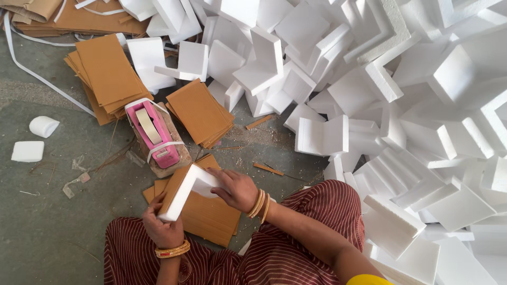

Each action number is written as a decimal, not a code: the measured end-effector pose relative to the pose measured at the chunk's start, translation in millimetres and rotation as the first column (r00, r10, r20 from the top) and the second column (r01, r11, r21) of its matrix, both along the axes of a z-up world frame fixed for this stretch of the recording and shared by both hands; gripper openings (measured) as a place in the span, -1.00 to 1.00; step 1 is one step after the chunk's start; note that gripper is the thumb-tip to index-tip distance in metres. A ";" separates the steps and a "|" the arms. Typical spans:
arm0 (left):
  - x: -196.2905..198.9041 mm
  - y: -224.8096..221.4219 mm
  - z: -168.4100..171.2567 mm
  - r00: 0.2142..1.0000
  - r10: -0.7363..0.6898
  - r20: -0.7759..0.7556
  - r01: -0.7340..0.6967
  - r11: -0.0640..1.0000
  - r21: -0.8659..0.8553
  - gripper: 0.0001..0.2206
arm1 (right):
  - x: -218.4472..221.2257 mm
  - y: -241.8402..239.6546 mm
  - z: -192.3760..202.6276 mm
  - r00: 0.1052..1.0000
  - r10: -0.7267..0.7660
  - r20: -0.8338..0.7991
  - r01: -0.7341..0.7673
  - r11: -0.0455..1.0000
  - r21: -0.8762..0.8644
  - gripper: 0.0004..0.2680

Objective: The person folds cardboard pieces around styrofoam blocks, uses a tape dispenser to secure them, and gathers the packaged units on the floor.

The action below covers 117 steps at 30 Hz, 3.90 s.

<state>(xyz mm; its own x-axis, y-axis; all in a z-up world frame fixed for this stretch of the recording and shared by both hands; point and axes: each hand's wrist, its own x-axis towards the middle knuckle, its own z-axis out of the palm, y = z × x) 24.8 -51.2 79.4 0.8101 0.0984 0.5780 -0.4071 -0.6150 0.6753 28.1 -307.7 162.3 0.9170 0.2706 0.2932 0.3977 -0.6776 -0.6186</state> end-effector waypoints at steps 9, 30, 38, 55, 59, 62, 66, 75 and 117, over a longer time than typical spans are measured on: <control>9.3 3.2 -48.7 0.695 0.131 -0.707 -0.169 0.985 0.016 -0.45 | 11.6 24.6 -47.2 0.964 -0.032 -0.262 -0.046 0.958 -0.283 -0.49; 46.8 -34.0 10.7 0.972 0.012 -0.234 0.154 0.717 0.680 -0.65 | 4.2 12.8 -139.3 0.893 -0.156 -0.423 -0.035 0.911 -0.410 -0.35; 49.4 -29.4 0.5 0.977 0.055 -0.207 0.122 0.649 0.751 -0.64 | 45.8 16.3 -62.9 0.995 0.055 -0.078 -0.055 0.998 0.002 -0.34; 25.2 -19.4 -11.1 0.904 -0.174 -0.390 0.050 0.950 -0.308 -0.38 | 62.1 33.5 -74.3 0.973 0.165 -0.161 -0.128 0.968 0.217 -0.64; 29.9 -20.6 -28.1 0.890 -0.174 -0.422 -0.030 0.901 -0.434 -0.53 | 63.1 38.7 -69.9 0.958 0.161 -0.236 -0.082 0.946 0.314 -0.53; 29.5 -14.8 -24.6 0.829 -0.279 -0.484 -0.052 0.824 -0.565 -0.57 | 62.3 39.9 -71.8 0.962 0.105 -0.251 -0.033 0.961 0.276 -0.61; 42.8 8.9 -2.5 0.828 -0.298 -0.475 0.155 0.936 -0.316 -0.63 | 60.7 37.6 -74.2 0.967 0.099 -0.235 -0.041 0.970 0.240 -0.62; 56.9 -18.4 45.2 0.906 0.011 -0.423 0.315 0.650 0.692 -0.57 | 59.4 36.8 -73.0 0.987 0.125 -0.105 -0.109 0.984 0.144 -0.64; 38.9 46.3 63.4 0.969 0.027 -0.245 0.085 0.896 0.435 -0.60 | 69.0 3.6 -149.5 0.779 0.315 -0.542 0.124 0.770 0.626 -0.48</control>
